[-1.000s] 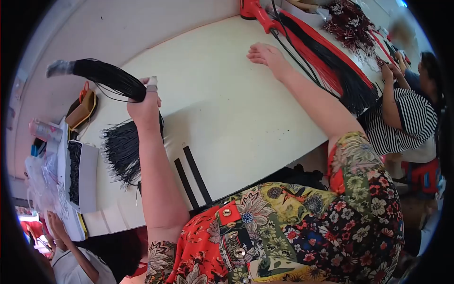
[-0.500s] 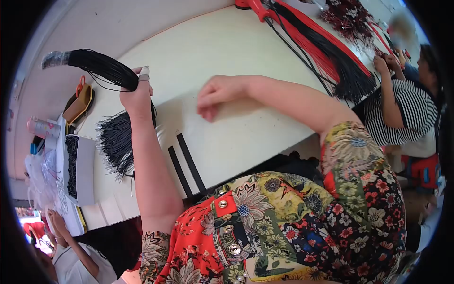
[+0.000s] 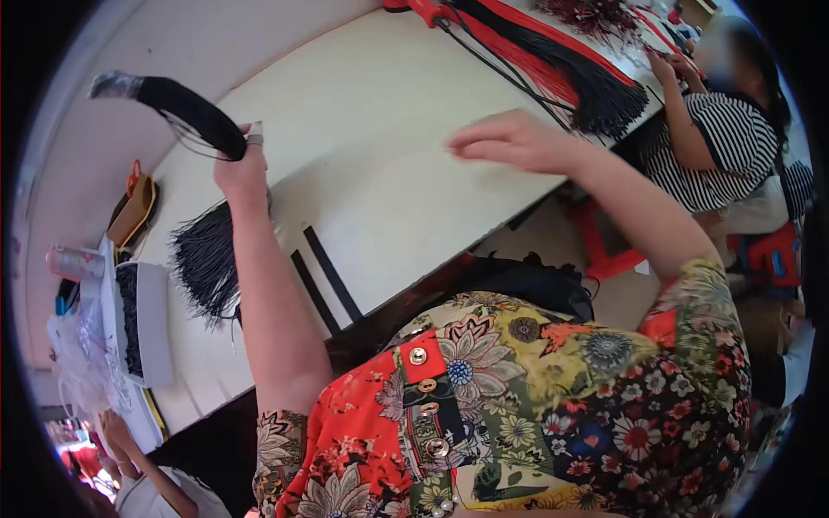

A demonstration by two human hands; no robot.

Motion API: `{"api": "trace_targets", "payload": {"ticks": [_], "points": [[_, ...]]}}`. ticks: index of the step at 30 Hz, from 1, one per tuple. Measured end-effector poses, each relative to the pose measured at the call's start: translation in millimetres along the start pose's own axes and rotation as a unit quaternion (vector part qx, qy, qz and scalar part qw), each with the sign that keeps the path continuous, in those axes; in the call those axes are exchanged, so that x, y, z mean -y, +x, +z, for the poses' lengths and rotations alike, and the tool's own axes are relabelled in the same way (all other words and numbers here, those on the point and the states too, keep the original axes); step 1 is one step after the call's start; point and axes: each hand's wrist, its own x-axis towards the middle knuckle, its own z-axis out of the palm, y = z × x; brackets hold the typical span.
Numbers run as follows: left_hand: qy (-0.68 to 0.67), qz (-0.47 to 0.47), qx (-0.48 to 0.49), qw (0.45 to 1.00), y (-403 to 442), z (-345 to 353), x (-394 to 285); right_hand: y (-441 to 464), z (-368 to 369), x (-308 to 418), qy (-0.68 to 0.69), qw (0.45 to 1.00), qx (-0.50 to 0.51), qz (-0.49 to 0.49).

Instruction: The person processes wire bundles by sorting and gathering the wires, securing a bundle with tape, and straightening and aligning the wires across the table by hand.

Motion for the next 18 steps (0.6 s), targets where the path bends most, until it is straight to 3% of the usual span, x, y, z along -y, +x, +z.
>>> {"api": "trace_targets", "payload": {"ticks": [2,5,8,12,16,18], "points": [[-0.022,0.001,0.006,1.000,-2.3,-1.2,-1.6,56.8,35.1,-7.0,-0.133,0.986,0.015,-0.102],[-0.003,-0.004,-0.005,1.000,-4.8,-1.2,-3.9,140.7,78.2,-26.7,-0.249,0.955,0.059,-0.150],[0.022,-0.008,-0.005,1.000,-1.2,-1.9,-6.3,161.5,97.0,-24.8,-0.318,0.920,0.097,-0.207],[0.036,-0.006,-0.001,0.999,-2.6,3.6,-3.6,98.5,98.9,-33.3,-0.312,0.863,0.146,-0.369],[0.078,-0.014,0.017,0.997,-6.8,6.4,-0.9,-28.1,57.5,-19.9,-0.225,0.906,0.225,-0.279],[0.134,-0.019,0.037,0.990,-12.9,7.5,-5.2,-93.2,42.8,-22.3,-0.288,0.908,0.149,-0.264]]}}
